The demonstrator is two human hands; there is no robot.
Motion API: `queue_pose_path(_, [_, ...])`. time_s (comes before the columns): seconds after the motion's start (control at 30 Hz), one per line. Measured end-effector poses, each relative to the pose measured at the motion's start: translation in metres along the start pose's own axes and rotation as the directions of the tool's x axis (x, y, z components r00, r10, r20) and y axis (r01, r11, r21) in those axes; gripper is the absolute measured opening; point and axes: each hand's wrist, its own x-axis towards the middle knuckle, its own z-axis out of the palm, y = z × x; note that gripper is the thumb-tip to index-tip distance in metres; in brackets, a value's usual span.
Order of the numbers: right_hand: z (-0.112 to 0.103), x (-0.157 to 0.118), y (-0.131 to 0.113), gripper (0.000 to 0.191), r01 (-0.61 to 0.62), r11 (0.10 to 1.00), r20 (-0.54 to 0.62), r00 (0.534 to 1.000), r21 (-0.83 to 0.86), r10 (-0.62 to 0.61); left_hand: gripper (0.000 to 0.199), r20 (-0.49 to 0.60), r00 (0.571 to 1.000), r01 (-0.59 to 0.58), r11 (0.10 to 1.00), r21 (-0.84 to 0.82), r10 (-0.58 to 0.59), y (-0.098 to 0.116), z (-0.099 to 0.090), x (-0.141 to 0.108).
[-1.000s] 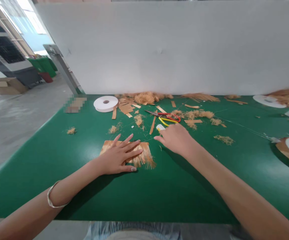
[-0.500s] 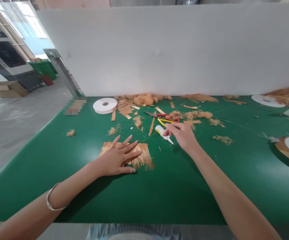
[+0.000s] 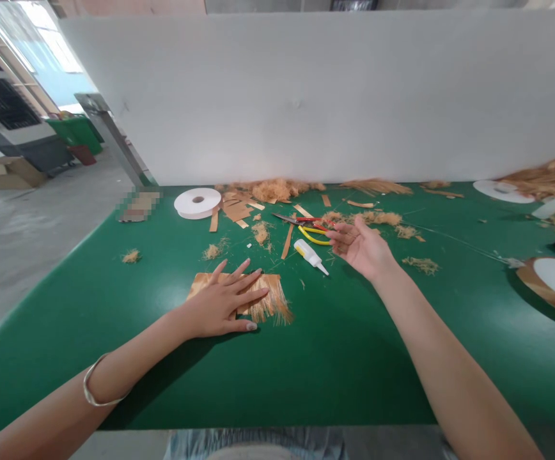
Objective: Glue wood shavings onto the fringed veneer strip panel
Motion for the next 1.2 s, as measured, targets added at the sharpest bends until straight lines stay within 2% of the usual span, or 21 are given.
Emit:
queue_pose_path(0.23, [-0.002,0.004,0.004,0.042,0.177,0.976,0.021,0.984,-0.129,-0.176,0.069,0.002,1.000,-0.005,1.000,-0.005,0.005,0.000,0.001,0.000])
queue_pose_path(0.47, [0.002,0.003,0.003,0.043,0.150,0.984,-0.014,0.988,-0.091,-0.152,0.068,-0.006,1.000,-0.008,1.000,-0.002,0.008,-0.001,0.003,0.000])
queue_pose_path(0.57, [0.005,0.000,0.001,0.043,0.177,0.972,-0.006,0.984,-0.153,-0.180,0.069,0.003,1.000,-0.003,1.000,-0.021,0.003,-0.002,0.003,0.000])
queue_pose_path(0.67, [0.009,-0.005,-0.004,0.044,0.242,0.937,-0.014,0.967,-0.253,-0.254,0.068,0.006,1.000,0.009,0.997,-0.071,-0.009,-0.001,-0.003,0.000])
queue_pose_path(0.77, [0.015,-0.010,-0.014,0.038,0.287,0.929,-0.006,0.955,-0.233,-0.297,0.058,-0.090,0.990,0.090,0.979,-0.184,-0.107,0.001,-0.018,0.002])
queue_pose_path(0.87, [0.027,-0.014,-0.031,0.034,0.314,0.932,0.045,0.949,-0.181,-0.312,0.050,-0.226,0.927,0.172,0.875,-0.453,-0.299,0.005,-0.040,0.012])
queue_pose_path(0.93, [0.039,-0.016,-0.046,0.032,0.307,0.925,0.103,0.951,-0.224,-0.291,0.047,-0.251,0.903,0.107,0.748,-0.655,-0.348,0.007,-0.056,0.026])
queue_pose_path(1.0, [0.055,-0.018,-0.060,0.028,0.285,0.900,0.184,0.955,-0.331,-0.235,0.047,-0.266,0.908,-0.014,0.613,-0.790,-0.323,0.010,-0.070,0.045])
queue_pose_path(1.03, [0.064,-0.019,-0.066,0.027,0.280,0.875,0.230,0.952,-0.394,-0.201,0.051,-0.261,0.913,-0.038,0.574,-0.818,-0.313,0.012,-0.076,0.055])
queue_pose_path(1.1, [0.081,-0.020,-0.075,0.025,0.303,0.810,0.313,0.937,-0.502,-0.157,0.062,-0.247,0.913,-0.021,0.569,-0.822,-0.324,0.015,-0.085,0.074])
queue_pose_path(1.2, [0.105,-0.021,-0.079,0.022,0.316,0.787,0.323,0.933,-0.530,-0.158,0.069,-0.231,0.916,-0.032,0.515,-0.857,-0.328,0.017,-0.088,0.093])
